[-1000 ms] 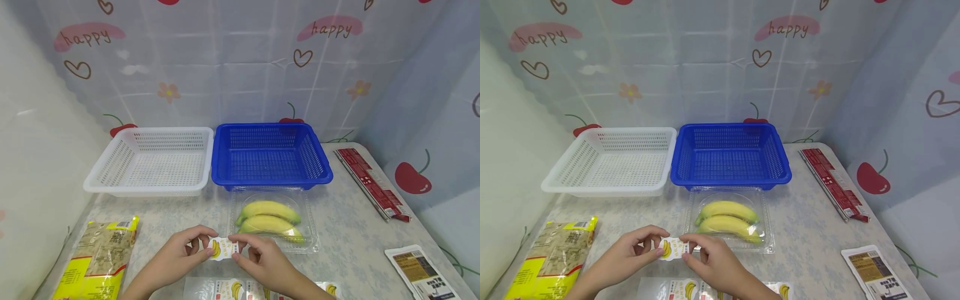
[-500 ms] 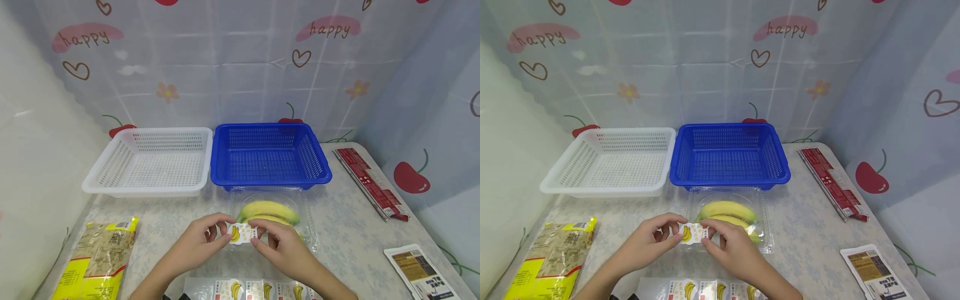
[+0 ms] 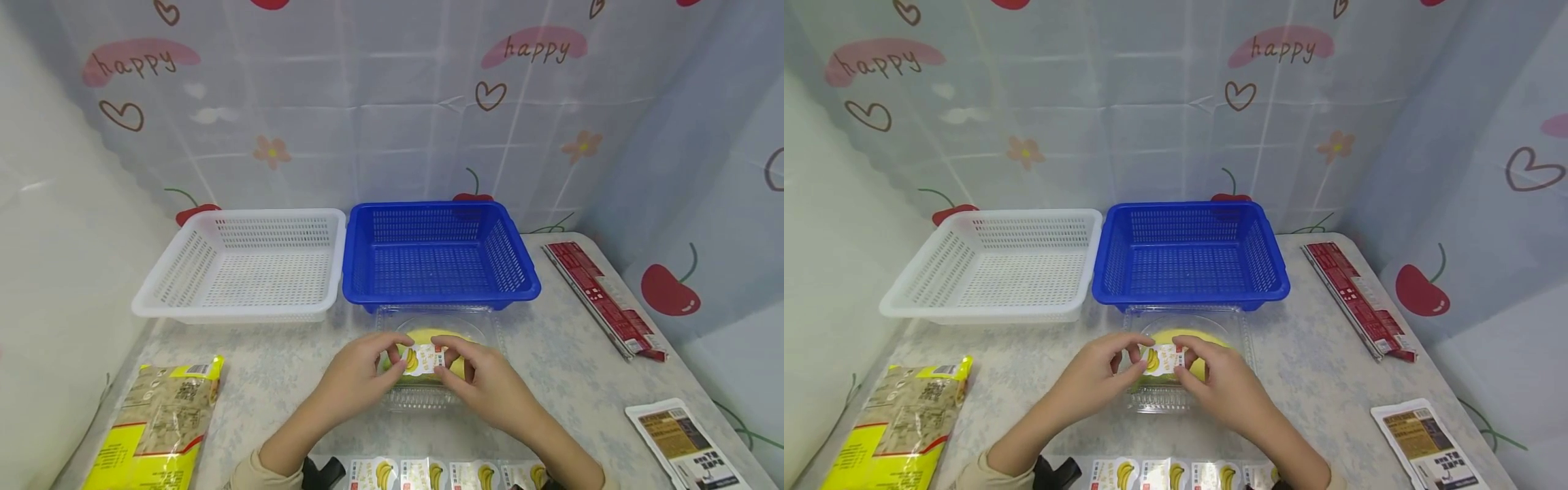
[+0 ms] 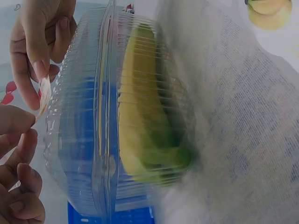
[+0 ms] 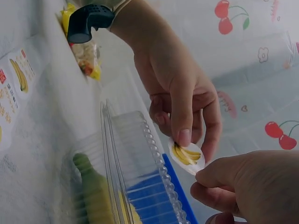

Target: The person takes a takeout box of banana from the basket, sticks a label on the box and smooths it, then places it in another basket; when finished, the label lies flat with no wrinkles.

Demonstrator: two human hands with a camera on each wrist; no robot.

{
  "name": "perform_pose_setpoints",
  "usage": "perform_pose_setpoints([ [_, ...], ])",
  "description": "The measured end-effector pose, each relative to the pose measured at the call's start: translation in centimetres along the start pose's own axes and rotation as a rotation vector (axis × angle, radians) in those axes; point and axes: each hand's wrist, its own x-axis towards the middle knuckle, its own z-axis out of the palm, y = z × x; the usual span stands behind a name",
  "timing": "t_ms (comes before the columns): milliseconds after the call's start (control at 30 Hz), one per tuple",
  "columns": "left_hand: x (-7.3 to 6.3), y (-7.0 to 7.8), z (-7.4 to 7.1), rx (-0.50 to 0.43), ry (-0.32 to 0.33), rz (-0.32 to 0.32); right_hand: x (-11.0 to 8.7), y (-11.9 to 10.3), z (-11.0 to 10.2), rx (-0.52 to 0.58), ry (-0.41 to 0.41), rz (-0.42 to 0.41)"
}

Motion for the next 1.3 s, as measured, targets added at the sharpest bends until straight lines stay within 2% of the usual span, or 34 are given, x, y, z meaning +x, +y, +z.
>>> perform_pose_setpoints([
  [100,0.8,0.4,0.5,0.055,0.006,0.006,0.3,0.5,-0.4,-0.033,0.004,0.016],
  [300,2.5,0.3,1.3,0.09,-0.007,-0.008,1.0,1.4,-1.0,-0.093,-0.005,0.067],
  [600,4.1,0.1,2.3,0.169,0.077,0.077,1.9,2.5,-0.9,-0.192,0.005,0.072],
  [833,4.5,-0.4,3.1,0.217,0.118,0.094,2.4,2.6,-0.9,-0.23,-0.002,0.107],
  [1300,4.4,-0.7,4.1,0.226,0.164,0.11,2.5,2.8,-0.6,-0.27,-0.009,0.117],
])
